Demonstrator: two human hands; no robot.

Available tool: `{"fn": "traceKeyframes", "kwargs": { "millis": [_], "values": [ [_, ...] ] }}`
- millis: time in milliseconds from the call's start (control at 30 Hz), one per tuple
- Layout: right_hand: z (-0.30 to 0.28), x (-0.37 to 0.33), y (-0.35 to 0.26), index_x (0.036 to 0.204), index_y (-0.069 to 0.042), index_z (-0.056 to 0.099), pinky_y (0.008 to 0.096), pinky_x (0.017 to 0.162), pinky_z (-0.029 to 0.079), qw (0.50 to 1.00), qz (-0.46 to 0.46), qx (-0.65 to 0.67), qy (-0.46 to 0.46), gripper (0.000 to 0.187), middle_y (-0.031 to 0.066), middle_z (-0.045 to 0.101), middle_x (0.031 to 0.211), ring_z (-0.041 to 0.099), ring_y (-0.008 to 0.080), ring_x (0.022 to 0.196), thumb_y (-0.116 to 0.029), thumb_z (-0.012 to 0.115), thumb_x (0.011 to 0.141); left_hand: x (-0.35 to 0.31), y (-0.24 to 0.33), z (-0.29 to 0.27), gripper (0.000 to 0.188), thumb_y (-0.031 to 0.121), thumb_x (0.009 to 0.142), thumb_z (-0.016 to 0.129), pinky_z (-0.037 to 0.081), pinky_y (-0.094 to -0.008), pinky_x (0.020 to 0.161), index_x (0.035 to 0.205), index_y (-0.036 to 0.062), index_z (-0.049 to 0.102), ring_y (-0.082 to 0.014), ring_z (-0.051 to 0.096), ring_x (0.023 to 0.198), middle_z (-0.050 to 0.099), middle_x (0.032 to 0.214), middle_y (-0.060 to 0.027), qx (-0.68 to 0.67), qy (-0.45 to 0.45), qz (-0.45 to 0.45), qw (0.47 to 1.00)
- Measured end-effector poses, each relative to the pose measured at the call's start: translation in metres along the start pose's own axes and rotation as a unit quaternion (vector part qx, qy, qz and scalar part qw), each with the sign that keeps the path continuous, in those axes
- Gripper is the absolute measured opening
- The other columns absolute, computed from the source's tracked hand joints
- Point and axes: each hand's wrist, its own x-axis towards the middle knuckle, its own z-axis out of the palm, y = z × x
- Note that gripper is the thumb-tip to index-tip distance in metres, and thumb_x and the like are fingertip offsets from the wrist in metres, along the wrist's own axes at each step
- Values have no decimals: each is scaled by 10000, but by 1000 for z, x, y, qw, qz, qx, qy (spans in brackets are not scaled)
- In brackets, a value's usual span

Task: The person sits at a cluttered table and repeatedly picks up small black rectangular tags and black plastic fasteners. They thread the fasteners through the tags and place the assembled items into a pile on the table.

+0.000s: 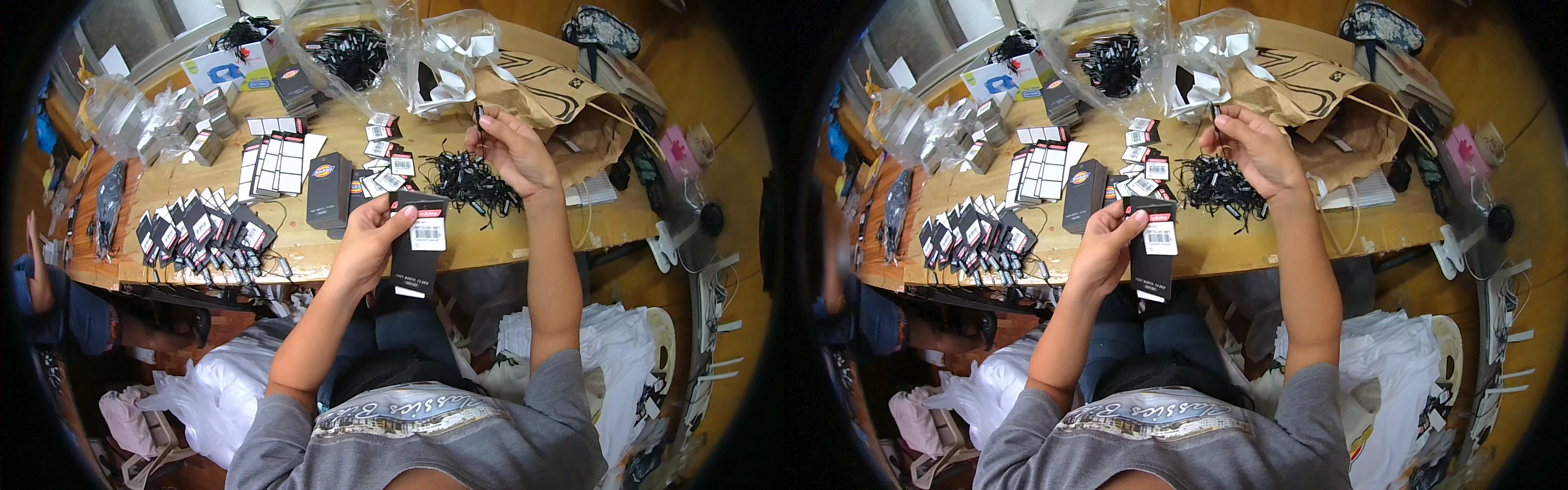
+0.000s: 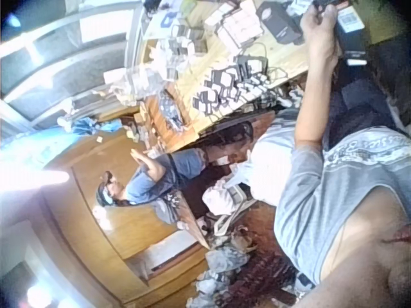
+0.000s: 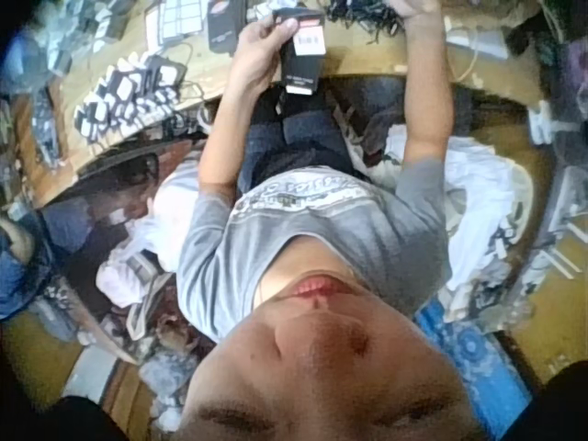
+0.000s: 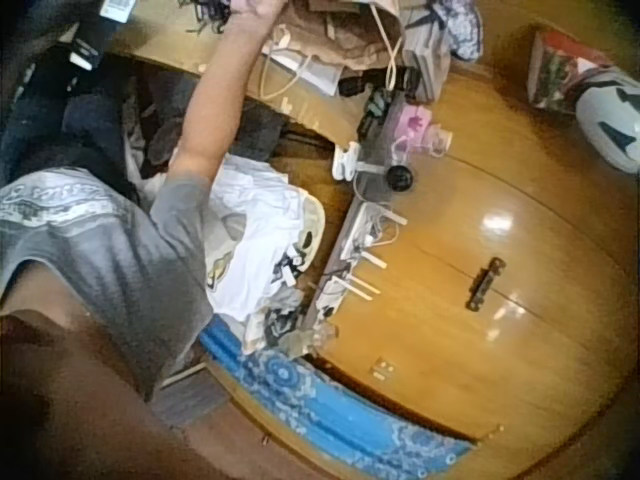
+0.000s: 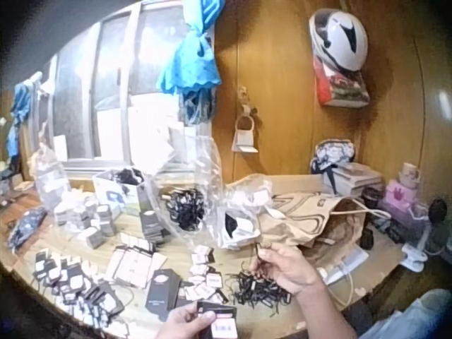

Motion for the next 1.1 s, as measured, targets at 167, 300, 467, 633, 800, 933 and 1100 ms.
{"fn": "traceKeyframes", "kwargs": {
  "millis": [167,300,467,633,800,933,1100],
  "values": [
    [28,8,5,967,-33,465,278,685,437,992,-19,117,-50,180,112,561,872,529,169,813,-114,476,807,26,9,22,186,85,781,535,443,-219,660,923,-34,525,-85,537,718,572,822,-62,27,-18,29,999],
    [44,3,7,1008,-43,461,302,726,426,999,-22,40,-11,232,108,557,871,514,169,845,-157,490,808,38,4,23,148,77,779,538,445,-209,604,880,-31,542,-79,538,655,582,767,-52,-3,-50,-5,999],
    [24,10,7,888,-23,524,334,726,430,986,-8,166,-12,160,106,579,807,547,202,770,-157,499,804,21,-4,10,134,57,768,546,450,-208,607,865,-36,552,-77,545,659,591,775,-62,15,-39,-15,999],
    [16,16,2,874,-24,532,331,706,443,974,-14,226,5,164,105,574,809,552,213,745,-170,504,805,-8,-9,-3,162,59,762,556,467,-217,601,878,-54,548,-98,563,644,596,775,-81,-2,-28,-60,998],
    [12,22,-9,871,-18,542,316,699,453,967,-94,233,-32,163,66,569,751,548,176,716,-163,513,801,-32,-18,-18,156,60,760,559,473,-215,570,878,-42,548,-97,569,629,597,759,-76,-14,-25,-89,996],
    [20,5,-35,939,18,484,204,521,371,934,-130,332,36,191,26,459,683,390,86,551,-96,525,792,-46,-21,-24,180,90,756,575,455,-201,605,889,-26,542,-81,559,674,595,796,-60,23,-15,-115,993],
    [29,-25,-42,919,0,514,147,400,225,959,-228,161,56,187,12,443,637,279,42,443,-149,509,806,-56,-13,-29,227,111,791,530,457,-215,663,968,-28,504,-96,557,750,583,869,-78,23,63,-26,997]
  ]
}}
